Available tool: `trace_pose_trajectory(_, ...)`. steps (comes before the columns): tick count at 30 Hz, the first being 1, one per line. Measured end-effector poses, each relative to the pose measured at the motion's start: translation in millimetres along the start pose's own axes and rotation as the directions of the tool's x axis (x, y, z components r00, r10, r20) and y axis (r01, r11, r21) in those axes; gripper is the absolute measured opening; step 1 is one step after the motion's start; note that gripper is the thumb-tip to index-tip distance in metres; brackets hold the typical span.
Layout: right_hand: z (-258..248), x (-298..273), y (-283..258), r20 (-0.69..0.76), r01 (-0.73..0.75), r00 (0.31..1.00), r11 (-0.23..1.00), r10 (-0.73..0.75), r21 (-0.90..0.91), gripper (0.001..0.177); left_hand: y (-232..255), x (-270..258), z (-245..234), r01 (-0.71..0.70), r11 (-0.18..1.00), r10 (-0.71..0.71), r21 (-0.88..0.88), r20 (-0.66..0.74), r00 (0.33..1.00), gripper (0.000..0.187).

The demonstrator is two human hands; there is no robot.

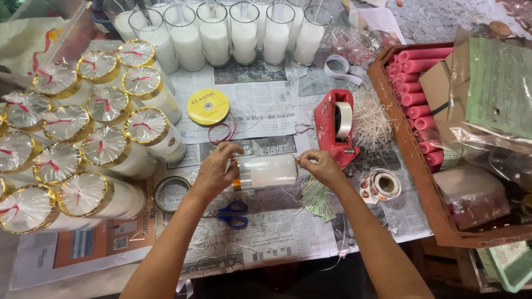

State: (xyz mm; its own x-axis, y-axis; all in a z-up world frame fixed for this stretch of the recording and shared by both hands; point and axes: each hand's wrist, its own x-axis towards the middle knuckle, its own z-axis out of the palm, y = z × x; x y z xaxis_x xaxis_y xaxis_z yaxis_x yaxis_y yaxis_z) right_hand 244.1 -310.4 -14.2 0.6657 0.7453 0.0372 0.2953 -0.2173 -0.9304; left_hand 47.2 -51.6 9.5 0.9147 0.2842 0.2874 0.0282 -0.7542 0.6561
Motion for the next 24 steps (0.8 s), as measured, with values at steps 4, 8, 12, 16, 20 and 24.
trace_pose_trajectory(4,6.6,-4.1,7.6,-0.006,-0.333,0.935,0.884,0.355,0.329,0.014,-9.8,3.2,16.6,-0.117,0.988,0.112,0.101,0.055,0.992,0.056)
trace_pose_trajectory(8,5.5,-3.0,28.6,-0.055,-0.376,0.905,0.855,0.421,0.356,0.02,-18.7,-1.9,24.0,-0.212,0.965,0.21,0.154,0.03,0.977,0.04)
trace_pose_trajectory(12,-6.6,-6.0,38.7,-0.17,-0.369,0.894,0.897,0.414,0.243,0.02,-10.3,-10.5,15.1,-0.235,0.954,0.228,0.188,0.059,0.972,0.043)
trace_pose_trajectory(16,-12.5,-26.5,12.1,-0.304,-0.366,0.87,0.922,0.388,0.128,0.017,-1.4,-16.8,12.8,-0.307,0.925,0.285,0.222,0.127,0.95,0.048)
trace_pose_trajectory(20,-22.2,-55.6,-26.7,-0.455,-0.207,0.878,0.975,0.148,-0.083,0.01,-15.3,-21.0,29.3,-0.322,0.849,0.251,0.419,0.217,0.943,0.094)
trace_pose_trajectory(24,-74.3,-50.2,15.2,-0.691,-0.091,0.677,0.903,-0.253,-0.42,0.004,-18.7,-25.5,39.1,-0.326,0.811,0.29,0.486,0.15,0.945,0.095)
